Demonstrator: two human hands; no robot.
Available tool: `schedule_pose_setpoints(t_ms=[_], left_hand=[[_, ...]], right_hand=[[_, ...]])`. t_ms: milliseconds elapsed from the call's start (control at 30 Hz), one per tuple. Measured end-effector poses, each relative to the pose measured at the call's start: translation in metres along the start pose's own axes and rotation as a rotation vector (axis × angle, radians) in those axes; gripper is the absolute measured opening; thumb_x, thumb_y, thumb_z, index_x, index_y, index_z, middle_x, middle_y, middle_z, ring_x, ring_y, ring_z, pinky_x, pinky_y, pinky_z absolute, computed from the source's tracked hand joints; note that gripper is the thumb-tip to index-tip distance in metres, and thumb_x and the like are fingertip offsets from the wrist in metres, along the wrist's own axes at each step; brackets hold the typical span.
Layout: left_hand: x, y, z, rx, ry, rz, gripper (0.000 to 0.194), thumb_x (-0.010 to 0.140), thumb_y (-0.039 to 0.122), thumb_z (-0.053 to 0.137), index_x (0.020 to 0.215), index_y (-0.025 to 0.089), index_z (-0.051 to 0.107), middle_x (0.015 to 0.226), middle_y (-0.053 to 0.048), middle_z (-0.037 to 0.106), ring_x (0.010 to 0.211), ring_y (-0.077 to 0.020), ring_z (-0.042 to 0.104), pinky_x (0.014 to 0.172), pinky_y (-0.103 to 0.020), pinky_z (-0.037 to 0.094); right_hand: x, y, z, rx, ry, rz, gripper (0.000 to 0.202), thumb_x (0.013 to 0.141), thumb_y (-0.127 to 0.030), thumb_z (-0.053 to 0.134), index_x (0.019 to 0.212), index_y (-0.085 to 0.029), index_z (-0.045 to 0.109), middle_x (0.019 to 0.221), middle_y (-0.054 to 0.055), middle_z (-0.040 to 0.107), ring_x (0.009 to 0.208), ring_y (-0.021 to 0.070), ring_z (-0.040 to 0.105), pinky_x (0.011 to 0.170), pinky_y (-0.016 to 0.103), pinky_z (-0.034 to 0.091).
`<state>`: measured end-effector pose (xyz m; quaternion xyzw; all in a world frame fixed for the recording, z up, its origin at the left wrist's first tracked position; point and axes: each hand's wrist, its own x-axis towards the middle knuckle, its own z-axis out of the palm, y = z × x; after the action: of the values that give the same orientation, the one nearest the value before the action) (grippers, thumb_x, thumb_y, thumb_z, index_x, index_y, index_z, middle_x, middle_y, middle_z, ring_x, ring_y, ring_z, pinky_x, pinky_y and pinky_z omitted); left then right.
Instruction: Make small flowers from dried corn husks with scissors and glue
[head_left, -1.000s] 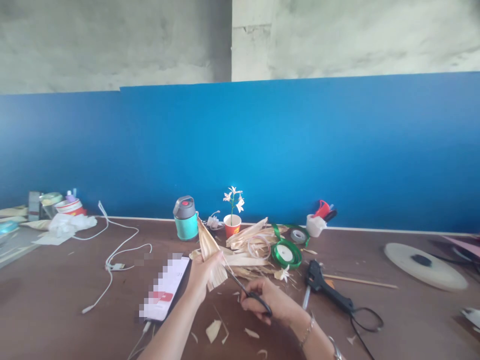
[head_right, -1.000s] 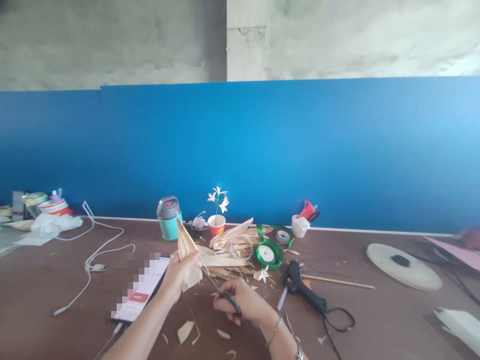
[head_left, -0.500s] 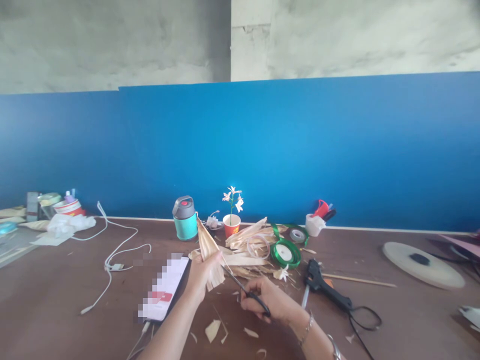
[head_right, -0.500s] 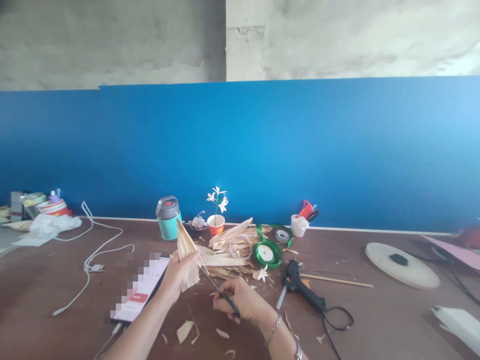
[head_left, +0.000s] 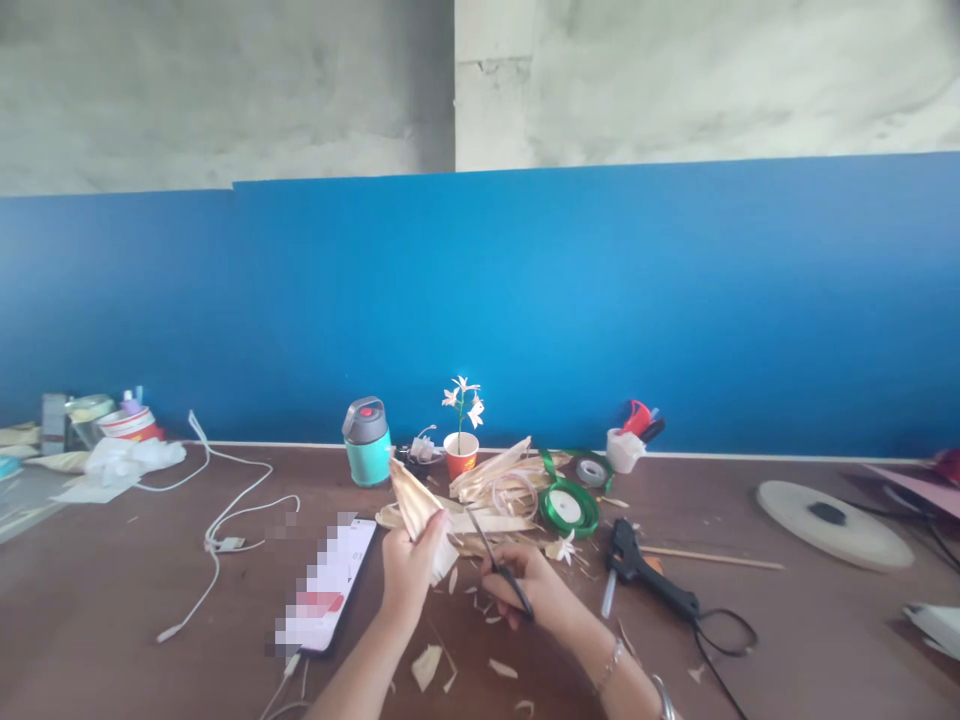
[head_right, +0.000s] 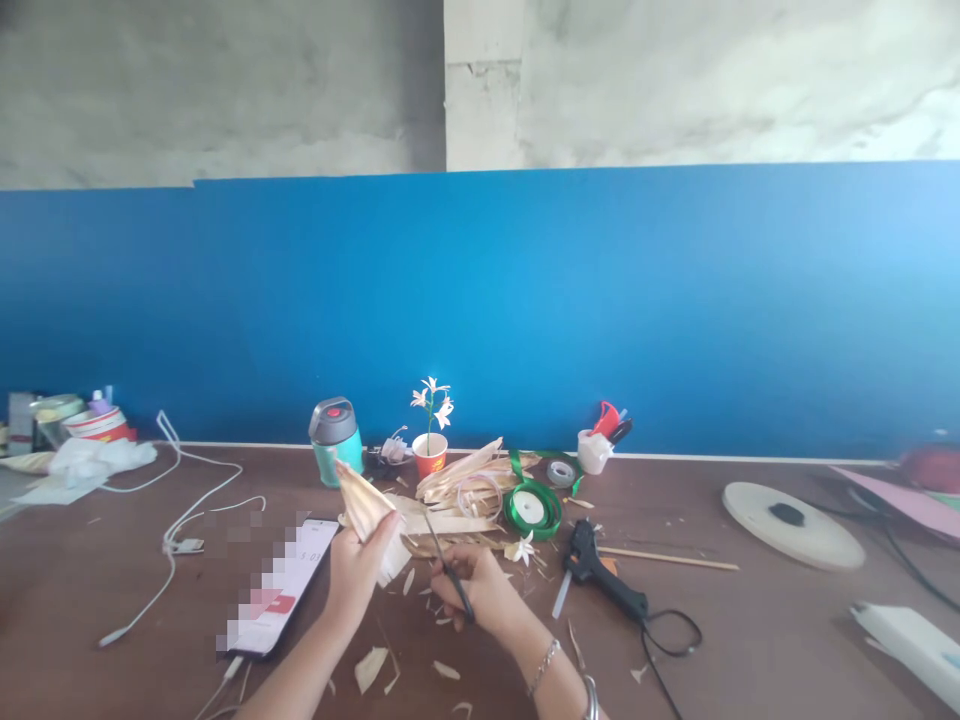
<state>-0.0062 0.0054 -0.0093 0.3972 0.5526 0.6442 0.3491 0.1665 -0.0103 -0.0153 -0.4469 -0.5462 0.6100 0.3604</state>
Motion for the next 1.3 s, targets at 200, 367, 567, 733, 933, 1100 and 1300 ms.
schedule_pose_setpoints(t_ms=[200, 367, 567, 733, 933, 1100, 1300], left_hand=[[-0.021, 0.001, 0.016, -0.281, -0.140, -0.256, 0.038, 0.060, 0.044, 0.077, 0.073, 0.009, 0.070, 0.062, -0.007, 0.071, 0.058, -0.0236, 0.067, 0.051, -0.027, 0.049], [-0.028, 0.006, 0.019, -0.366, -0.275, -0.304, 0.034, 0.061, 0.037, 0.077, 0.082, 0.012, 0.069, 0.067, -0.006, 0.072, 0.064, -0.0229, 0.068, 0.057, -0.027, 0.050], [-0.025, 0.007, 0.017, -0.404, -0.291, -0.319, 0.035, 0.062, 0.037, 0.075, 0.086, 0.013, 0.065, 0.063, -0.003, 0.069, 0.057, -0.0193, 0.065, 0.056, -0.027, 0.048], [-0.008, 0.002, 0.010, -0.455, -0.079, -0.236, 0.033, 0.061, 0.035, 0.076, 0.083, 0.014, 0.062, 0.053, 0.005, 0.059, 0.047, -0.0120, 0.056, 0.050, -0.022, 0.041], [0.001, 0.007, 0.005, -0.503, -0.015, -0.254, 0.035, 0.058, 0.034, 0.078, 0.082, 0.014, 0.060, 0.056, 0.004, 0.059, 0.047, -0.0094, 0.051, 0.047, -0.020, 0.037], [0.000, 0.002, 0.006, -0.427, -0.049, -0.236, 0.033, 0.059, 0.037, 0.077, 0.077, 0.014, 0.060, 0.047, 0.007, 0.051, 0.039, -0.0062, 0.040, 0.040, -0.018, 0.026], [0.000, 0.001, 0.006, -0.329, -0.102, -0.235, 0.035, 0.060, 0.040, 0.075, 0.075, 0.014, 0.059, 0.048, 0.006, 0.052, 0.039, -0.0067, 0.042, 0.040, -0.018, 0.027]], right_hand=[[0.001, 0.002, 0.021, 0.255, 0.162, -0.160, 0.050, 0.050, -0.043, 0.083, 0.081, -0.019, 0.053, 0.057, -0.007, 0.049, 0.048, 0.0070, 0.044, 0.045, 0.019, 0.035], [-0.002, -0.004, 0.026, 0.300, 0.280, -0.167, 0.046, 0.050, -0.040, 0.083, 0.079, -0.019, 0.053, 0.054, -0.009, 0.043, 0.044, 0.0044, 0.034, 0.042, 0.018, 0.029], [-0.005, -0.009, 0.022, 0.289, 0.293, -0.143, 0.047, 0.052, -0.042, 0.081, 0.080, -0.019, 0.052, 0.053, -0.008, 0.045, 0.047, 0.0063, 0.039, 0.045, 0.019, 0.032], [-0.007, -0.008, 0.020, 0.142, 0.126, -0.040, 0.046, 0.058, -0.051, 0.074, 0.080, -0.017, 0.053, 0.053, -0.005, 0.054, 0.047, 0.0088, 0.048, 0.044, 0.020, 0.035], [-0.011, -0.008, 0.021, -0.062, -0.080, 0.115, 0.040, 0.060, -0.048, 0.070, 0.079, -0.015, 0.056, 0.053, -0.003, 0.058, 0.041, 0.0082, 0.051, 0.035, 0.016, 0.023], [-0.010, -0.006, 0.023, -0.025, -0.127, 0.095, 0.040, 0.058, -0.046, 0.073, 0.076, -0.015, 0.057, 0.048, -0.004, 0.056, 0.037, 0.0070, 0.047, 0.036, 0.016, 0.027], [-0.008, -0.003, 0.021, -0.012, -0.069, 0.065, 0.037, 0.059, -0.045, 0.073, 0.074, -0.014, 0.059, 0.045, -0.006, 0.051, 0.037, 0.0061, 0.044, 0.035, 0.016, 0.034]])
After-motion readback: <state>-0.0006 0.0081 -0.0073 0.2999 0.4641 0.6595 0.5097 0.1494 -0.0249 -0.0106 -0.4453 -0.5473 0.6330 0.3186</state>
